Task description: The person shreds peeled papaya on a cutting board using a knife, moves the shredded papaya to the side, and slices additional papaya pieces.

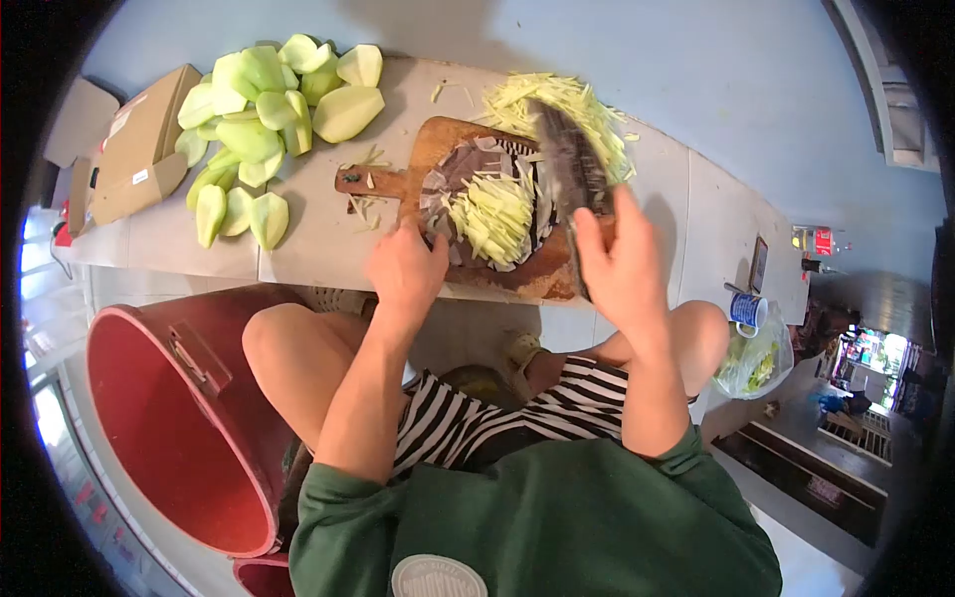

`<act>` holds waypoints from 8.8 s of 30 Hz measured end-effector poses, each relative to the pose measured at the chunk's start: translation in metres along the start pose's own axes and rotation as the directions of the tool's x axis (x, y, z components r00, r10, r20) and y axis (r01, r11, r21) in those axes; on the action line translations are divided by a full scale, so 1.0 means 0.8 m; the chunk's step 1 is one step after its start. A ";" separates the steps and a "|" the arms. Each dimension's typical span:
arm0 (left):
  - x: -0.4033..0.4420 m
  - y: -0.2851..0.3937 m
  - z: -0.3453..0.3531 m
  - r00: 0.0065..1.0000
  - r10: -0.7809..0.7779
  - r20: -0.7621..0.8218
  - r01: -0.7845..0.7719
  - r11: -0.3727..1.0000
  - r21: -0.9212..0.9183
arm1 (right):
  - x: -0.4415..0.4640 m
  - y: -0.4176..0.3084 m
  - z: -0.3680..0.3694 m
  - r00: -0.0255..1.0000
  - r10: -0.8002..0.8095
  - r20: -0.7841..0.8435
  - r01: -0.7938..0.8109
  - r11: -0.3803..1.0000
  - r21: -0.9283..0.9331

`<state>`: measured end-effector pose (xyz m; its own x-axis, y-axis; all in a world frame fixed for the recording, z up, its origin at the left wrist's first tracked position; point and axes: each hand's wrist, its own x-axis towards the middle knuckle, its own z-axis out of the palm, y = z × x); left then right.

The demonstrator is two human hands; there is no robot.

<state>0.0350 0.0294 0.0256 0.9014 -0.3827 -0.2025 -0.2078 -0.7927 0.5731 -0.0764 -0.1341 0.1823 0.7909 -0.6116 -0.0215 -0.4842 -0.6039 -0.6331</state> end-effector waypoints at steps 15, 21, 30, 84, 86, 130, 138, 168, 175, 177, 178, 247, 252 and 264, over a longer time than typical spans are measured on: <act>0.022 0.082 -0.027 0.956 -0.013 0.292 0.248 0.565 -0.787 | 0.030 0.102 -0.002 0.988 0.057 -0.146 -0.049 0.997 0.060; 0.045 0.143 -0.051 0.959 0.151 0.240 0.169 0.376 -0.911 | -0.006 0.166 -0.007 0.970 0.230 -0.084 -0.215 0.963 0.163; 0.064 0.174 -0.137 0.947 0.271 0.174 0.088 0.303 -0.949 | -0.038 0.159 -0.008 0.945 0.277 0.174 -0.314 0.917 0.246; -0.017 0.096 -0.031 0.583 0.784 -0.211 -0.756 0.619 0.212 | 0.019 0.115 0.031 0.884 -0.466 -0.037 0.411 0.812 -0.415; -0.010 0.105 -0.017 0.568 0.803 -0.180 -0.762 0.596 0.255 | 0.012 0.112 0.027 0.854 -0.513 -0.080 0.441 0.798 -0.411; 0.139 -0.013 -0.124 0.961 0.242 -0.137 -0.271 0.922 -0.276 | -0.069 0.110 0.051 0.999 -0.003 0.038 -0.007 0.961 0.276; 0.162 -0.147 -0.181 0.957 -0.031 -0.289 0.086 0.980 0.181 | -0.070 0.093 0.086 0.989 -0.113 0.097 0.104 0.990 0.094; 0.053 -0.041 -0.082 0.813 0.568 -0.126 -0.578 0.762 -0.293 | -0.089 0.086 0.061 0.956 0.161 0.247 -0.165 0.986 -0.003; 0.011 0.008 -0.013 0.671 0.726 -0.149 -0.740 0.645 -0.189 | -0.046 0.094 0.032 0.980 0.082 -0.181 -0.072 0.995 0.062; 0.004 -0.003 0.023 0.601 0.789 -0.130 -0.799 0.597 -0.075 | -0.045 0.109 0.041 0.990 0.024 -0.137 -0.018 0.999 0.041; 0.002 -0.003 0.029 0.581 0.812 -0.059 -0.814 0.581 -0.024 | -0.043 0.110 0.048 0.993 -0.029 -0.118 0.030 1.000 0.007; 0.004 -0.008 0.076 0.753 0.628 -0.197 -0.649 0.662 -0.375 | -0.048 0.107 0.083 0.945 -0.125 0.304 0.132 0.991 -0.004; 0.011 -0.008 0.076 0.714 0.661 -0.231 -0.696 0.636 -0.333 | -0.055 0.072 0.035 0.939 -0.104 0.329 0.096 0.995 0.042; 0.010 -0.008 0.078 0.765 0.602 -0.231 -0.641 0.673 -0.370 | -0.053 0.073 0.051 0.946 -0.118 0.301 0.106 0.993 0.056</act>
<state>0.0195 0.0015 -0.0293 0.6518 -0.6603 0.3730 -0.5769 -0.1125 0.8090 -0.1232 -0.1225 0.1145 0.9183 -0.3536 -0.1782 -0.3757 -0.6362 -0.6739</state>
